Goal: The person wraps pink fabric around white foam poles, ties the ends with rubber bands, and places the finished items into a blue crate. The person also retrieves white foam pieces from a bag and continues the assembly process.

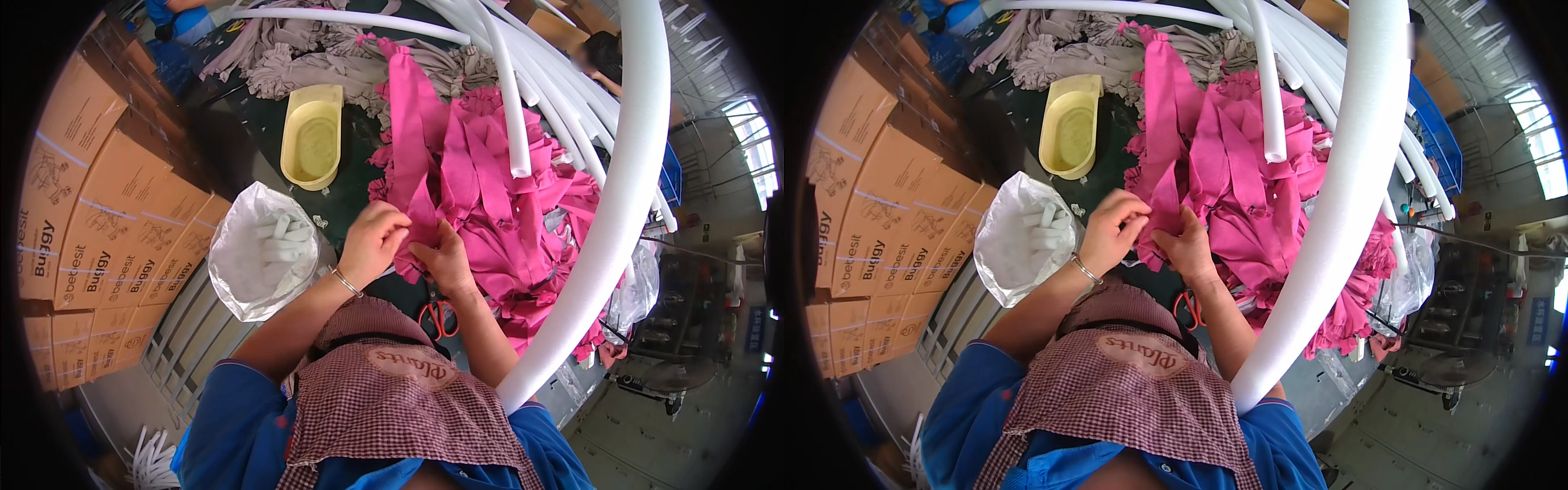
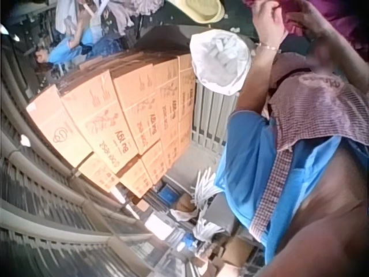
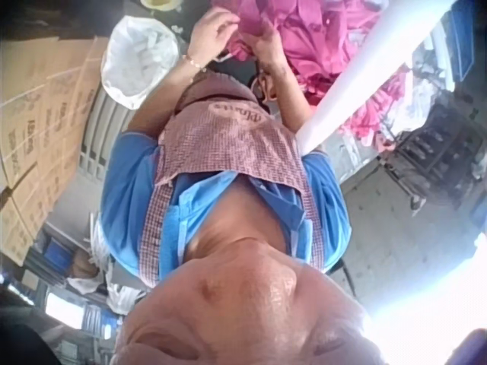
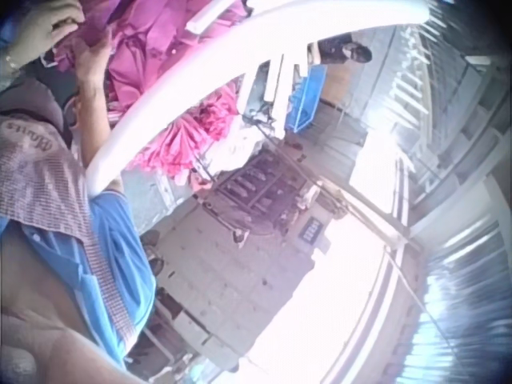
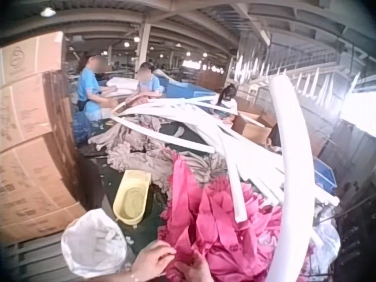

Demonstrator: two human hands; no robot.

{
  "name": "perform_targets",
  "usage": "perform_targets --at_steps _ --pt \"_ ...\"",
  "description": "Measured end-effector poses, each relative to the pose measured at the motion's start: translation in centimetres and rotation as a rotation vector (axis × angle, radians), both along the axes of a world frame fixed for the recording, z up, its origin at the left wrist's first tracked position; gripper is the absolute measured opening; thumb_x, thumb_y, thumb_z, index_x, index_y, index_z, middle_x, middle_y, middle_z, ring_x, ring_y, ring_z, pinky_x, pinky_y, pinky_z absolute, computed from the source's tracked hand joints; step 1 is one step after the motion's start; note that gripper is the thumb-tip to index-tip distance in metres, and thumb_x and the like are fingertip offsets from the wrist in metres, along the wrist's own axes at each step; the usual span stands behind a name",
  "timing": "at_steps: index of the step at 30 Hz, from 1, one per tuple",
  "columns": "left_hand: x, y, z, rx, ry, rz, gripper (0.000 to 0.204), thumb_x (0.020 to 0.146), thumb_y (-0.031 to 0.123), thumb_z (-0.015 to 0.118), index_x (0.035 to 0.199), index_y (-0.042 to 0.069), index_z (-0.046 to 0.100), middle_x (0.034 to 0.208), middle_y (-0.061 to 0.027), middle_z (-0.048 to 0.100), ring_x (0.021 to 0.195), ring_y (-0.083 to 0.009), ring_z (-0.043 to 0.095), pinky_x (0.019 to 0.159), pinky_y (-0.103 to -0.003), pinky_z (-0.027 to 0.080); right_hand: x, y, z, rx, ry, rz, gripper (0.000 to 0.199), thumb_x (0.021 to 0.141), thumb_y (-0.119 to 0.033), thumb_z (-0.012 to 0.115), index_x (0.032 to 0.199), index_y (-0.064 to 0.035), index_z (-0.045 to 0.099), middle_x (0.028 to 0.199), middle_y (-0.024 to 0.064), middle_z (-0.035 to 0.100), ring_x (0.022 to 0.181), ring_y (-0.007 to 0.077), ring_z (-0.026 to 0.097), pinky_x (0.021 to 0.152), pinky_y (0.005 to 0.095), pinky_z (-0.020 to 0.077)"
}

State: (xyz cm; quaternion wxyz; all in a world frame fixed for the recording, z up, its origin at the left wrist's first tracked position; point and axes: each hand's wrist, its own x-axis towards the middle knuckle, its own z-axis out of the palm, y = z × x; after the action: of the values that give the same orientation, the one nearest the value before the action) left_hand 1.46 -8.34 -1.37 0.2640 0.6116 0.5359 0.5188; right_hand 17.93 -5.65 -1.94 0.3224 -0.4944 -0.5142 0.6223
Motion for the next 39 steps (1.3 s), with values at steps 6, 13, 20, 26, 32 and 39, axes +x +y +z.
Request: perform_targets --at_steps 6,13,20,26,32,39 --pt "-0.9 -0.3 -0.5 -0.444 -0.497 -0.269 0.021 0.087 -0.001 0.066 0.108 -0.001 0.067 0.096 -0.0048 0.068 0.083 -0.0116 0.063 0.073 -0.025 0.052 0.0 -0.2 2.1 -0.311 0.468 -0.064 0.042 0.094 -0.010 0.051 0.134 0.0002 0.047 0.076 0.0055 0.061 0.051 0.0128 0.056 0.043 0.0260 0.0458" --pt "-2.0 -0.3 -3.0 -0.474 -1.105 -0.283 0.015 0.094 0.007 0.059 0.105 -0.001 0.066 0.091 -0.0051 0.068 0.079 -0.0105 0.064 0.072 -0.024 0.052 -0.6 -0.4 4.0 -0.128 0.565 0.049 0.039 0.093 -0.005 0.052 0.132 -0.0019 0.048 0.084 0.0085 0.063 0.073 0.0166 0.067 0.055 0.0287 0.0542" --pt "-1.7 -0.8 -2.2 -0.552 -1.304 -0.352 0.020 0.095 0.005 0.053 0.110 -0.003 0.062 0.101 -0.0114 0.068 0.090 -0.0214 0.068 0.082 -0.034 0.056 -1.7 -0.6 2.0 0.511 -0.012 -0.047 0.021 0.079 0.002 0.073 0.098 0.0013 0.064 0.089 0.0063 0.064 0.071 0.0155 0.062 0.062 0.0255 0.0506" --pt "-2.5 -0.5 -2.8 -0.547 -0.896 -0.334 0.013 0.096 0.006 0.054 0.103 0.000 0.063 0.093 -0.0024 0.065 0.085 -0.0109 0.062 0.078 -0.025 0.050 -1.0 -0.4 2.3 0.751 -0.209 0.043 0.006 0.083 0.003 0.064 0.089 0.0029 0.065 0.079 0.0113 0.063 0.069 0.0214 0.063 0.061 0.0310 0.0503" --pt "-1.8 -0.8 -1.5 -0.496 -1.036 -0.222 0.010 0.096 0.010 0.058 0.098 0.001 0.062 0.085 0.0032 0.059 0.076 -0.0046 0.057 0.070 -0.019 0.048 -0.1 0.0 0.2 0.436 0.074 -0.022 0.011 0.085 0.010 0.056 0.091 0.0032 0.063 0.080 0.0064 0.060 0.074 0.0122 0.057 0.067 0.0244 0.0457" --pt "-1.1 -0.3 -1.0 -0.405 -0.650 -0.218 0.014 0.089 0.002 0.067 0.102 -0.002 0.066 0.089 -0.0024 0.067 0.075 -0.0082 0.062 0.066 -0.022 0.051 0.0 0.9 -0.3 0.461 0.103 0.154 0.021 0.080 0.018 0.047 0.086 0.0019 0.058 0.082 0.0046 0.054 0.079 0.0124 0.052 0.071 0.0256 0.0435"
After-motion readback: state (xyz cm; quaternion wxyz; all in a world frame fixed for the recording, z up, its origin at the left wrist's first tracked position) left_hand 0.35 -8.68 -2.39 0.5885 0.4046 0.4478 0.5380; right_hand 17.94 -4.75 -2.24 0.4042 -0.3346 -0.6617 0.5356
